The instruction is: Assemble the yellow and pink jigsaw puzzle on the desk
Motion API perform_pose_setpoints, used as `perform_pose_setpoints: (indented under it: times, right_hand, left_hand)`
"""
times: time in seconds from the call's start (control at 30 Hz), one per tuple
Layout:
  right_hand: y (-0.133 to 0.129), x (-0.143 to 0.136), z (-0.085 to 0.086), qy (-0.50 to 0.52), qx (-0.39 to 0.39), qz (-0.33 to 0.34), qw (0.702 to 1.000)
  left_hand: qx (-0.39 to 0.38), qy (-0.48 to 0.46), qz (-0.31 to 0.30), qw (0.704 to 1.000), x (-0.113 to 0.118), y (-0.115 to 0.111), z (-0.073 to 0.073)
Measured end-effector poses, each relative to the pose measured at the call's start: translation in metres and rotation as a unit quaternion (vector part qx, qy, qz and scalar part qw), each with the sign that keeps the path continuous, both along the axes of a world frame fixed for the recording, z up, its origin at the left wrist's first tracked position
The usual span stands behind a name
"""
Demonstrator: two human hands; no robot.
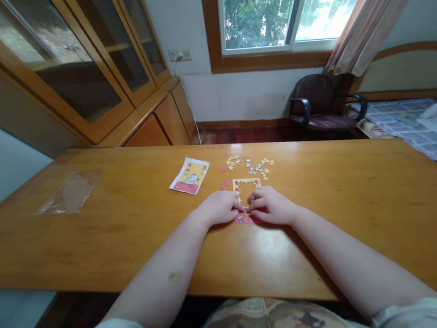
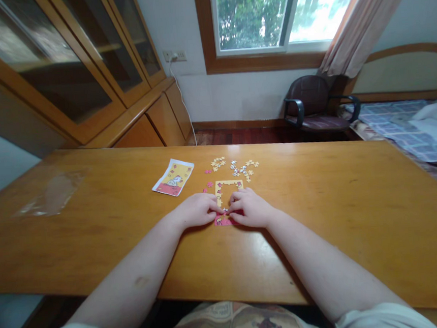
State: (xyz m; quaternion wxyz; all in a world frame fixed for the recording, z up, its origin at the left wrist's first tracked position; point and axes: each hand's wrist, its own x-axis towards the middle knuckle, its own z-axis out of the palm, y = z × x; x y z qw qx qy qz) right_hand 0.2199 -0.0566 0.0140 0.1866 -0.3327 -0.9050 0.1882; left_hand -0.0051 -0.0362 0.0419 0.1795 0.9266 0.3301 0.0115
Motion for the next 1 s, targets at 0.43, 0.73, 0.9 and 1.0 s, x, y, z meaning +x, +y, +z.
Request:
perform_pose_setpoints:
  times: [0.43, 0.73, 0.9, 1.0]
  right_hand:
    - [-0.0014, -0.0023, 0.0045, -0.012, 0.005, -0.016, 1.000]
    - [-0.0019, -0.0028, 0.0052, -0.034, 0.008, -0.023, 0.999]
    - [-0.0036, -0.0047, 0.0069, -0.049, 0.018, -0.022, 0.998]
    - [-0.0039, -0.0051, 0.0081, -0.061, 0.025, -0.025, 0.998]
  left_hand:
    - [0.002, 0.016, 0.000, 1.000, 0.0003, -0.0003, 0.0013]
    - [0.009, 0.019, 0.002, 1.000, 0.0017, -0.0014, 0.0024]
    - [0.025, 0.027, -0.005, 0.999, 0.0038, -0.0019, 0.0031]
    - [0.041, 0.041, -0.006, 0.998, 0.0058, -0.0025, 0.0051]
